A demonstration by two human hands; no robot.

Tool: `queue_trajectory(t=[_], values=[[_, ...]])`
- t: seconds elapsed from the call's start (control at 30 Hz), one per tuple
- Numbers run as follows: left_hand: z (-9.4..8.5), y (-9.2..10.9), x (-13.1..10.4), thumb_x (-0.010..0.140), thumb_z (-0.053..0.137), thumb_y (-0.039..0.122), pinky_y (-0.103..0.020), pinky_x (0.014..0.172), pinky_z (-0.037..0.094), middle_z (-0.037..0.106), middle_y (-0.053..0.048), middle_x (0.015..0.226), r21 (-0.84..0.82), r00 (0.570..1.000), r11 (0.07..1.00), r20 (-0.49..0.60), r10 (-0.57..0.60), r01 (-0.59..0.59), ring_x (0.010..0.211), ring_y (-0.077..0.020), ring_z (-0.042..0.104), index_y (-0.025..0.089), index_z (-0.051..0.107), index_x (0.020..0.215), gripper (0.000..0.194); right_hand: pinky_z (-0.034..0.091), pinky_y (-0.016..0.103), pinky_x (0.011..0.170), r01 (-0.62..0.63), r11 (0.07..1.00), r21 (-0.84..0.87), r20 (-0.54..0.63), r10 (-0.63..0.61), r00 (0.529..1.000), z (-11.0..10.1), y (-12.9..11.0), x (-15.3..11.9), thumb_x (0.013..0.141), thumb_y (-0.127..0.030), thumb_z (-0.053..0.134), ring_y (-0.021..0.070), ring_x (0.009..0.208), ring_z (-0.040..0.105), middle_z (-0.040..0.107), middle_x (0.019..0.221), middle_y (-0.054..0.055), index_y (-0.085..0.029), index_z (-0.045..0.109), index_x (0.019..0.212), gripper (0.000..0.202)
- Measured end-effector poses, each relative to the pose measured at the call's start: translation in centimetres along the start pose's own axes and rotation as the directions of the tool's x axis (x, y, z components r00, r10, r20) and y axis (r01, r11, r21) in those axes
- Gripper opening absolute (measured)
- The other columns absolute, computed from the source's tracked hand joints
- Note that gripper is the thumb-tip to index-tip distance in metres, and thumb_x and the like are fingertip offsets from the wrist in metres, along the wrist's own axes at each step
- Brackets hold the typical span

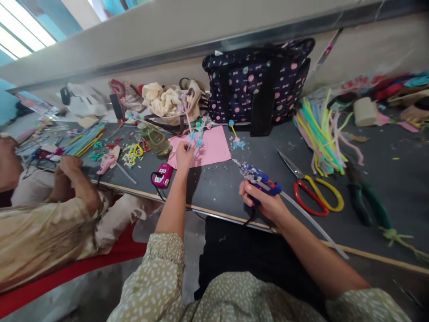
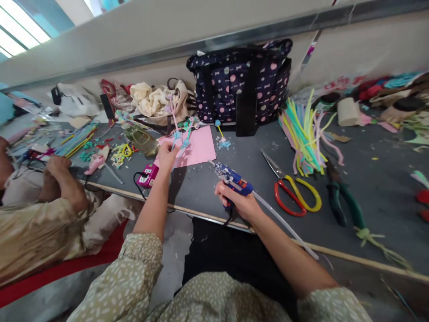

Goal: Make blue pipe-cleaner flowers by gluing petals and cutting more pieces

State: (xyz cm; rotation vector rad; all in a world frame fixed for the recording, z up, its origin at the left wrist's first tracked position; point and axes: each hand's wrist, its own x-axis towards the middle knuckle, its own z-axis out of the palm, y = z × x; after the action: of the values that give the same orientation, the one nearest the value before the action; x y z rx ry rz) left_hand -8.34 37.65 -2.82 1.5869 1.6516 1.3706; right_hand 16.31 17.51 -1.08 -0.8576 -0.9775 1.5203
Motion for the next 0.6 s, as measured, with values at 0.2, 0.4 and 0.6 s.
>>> queue_trajectory(t=[0.2, 0.4, 0.6], values=[[2.0, -1.7, 1.5, 0.062, 0.072, 0.01, -0.026, 0.059, 0.024, 0.044, 0.006, 0.062, 0.332, 0.995, 0.943, 0.1, -0.009, -0.025, 0.059, -0.0128, 0.039, 0.021, 0.042, 0.068, 0.032, 0.035, 0.025, 0.046, -0.054, 0.997, 0.051, 0.03, 0.053, 0.998, -0.9, 0.4, 0.5, 0.082, -0.045, 0.067, 0.009, 0.049, 0.046, 0.06, 0.074, 0.002, -0.02, 0.062, 0.076, 0.026], [1.6, -0.7, 1.3, 0.062, 0.069, 0.004, -0.024, 0.059, 0.027, 0.045, 0.006, 0.06, 0.221, 0.997, 0.975, 0.069, -0.041, 0.025, 0.057, -0.0122, 0.039, 0.02, 0.047, 0.065, 0.027, 0.037, 0.026, 0.048, -0.114, 0.993, 0.024, 0.034, 0.113, 0.993, -1.3, 0.4, -0.2, 0.079, -0.047, 0.069, 0.0099, 0.048, 0.046, 0.06, 0.069, 0.001, -0.021, 0.06, 0.071, 0.029], [1.4, 1.8, 1.9, 0.063, 0.071, 0.01, -0.024, 0.062, 0.038, 0.056, 0.002, 0.067, -0.041, 0.999, 0.999, -0.024, 0.032, -0.033, 0.06, -0.012, 0.048, 0.018, 0.059, 0.073, 0.017, 0.035, 0.026, 0.049, -0.144, 0.99, 0.005, 0.01, 0.144, 0.99, -1.2, 0.1, -0.4, 0.08, -0.046, 0.068, 0.0105, 0.048, 0.044, 0.053, 0.058, -0.002, -0.022, 0.061, 0.072, 0.027]])
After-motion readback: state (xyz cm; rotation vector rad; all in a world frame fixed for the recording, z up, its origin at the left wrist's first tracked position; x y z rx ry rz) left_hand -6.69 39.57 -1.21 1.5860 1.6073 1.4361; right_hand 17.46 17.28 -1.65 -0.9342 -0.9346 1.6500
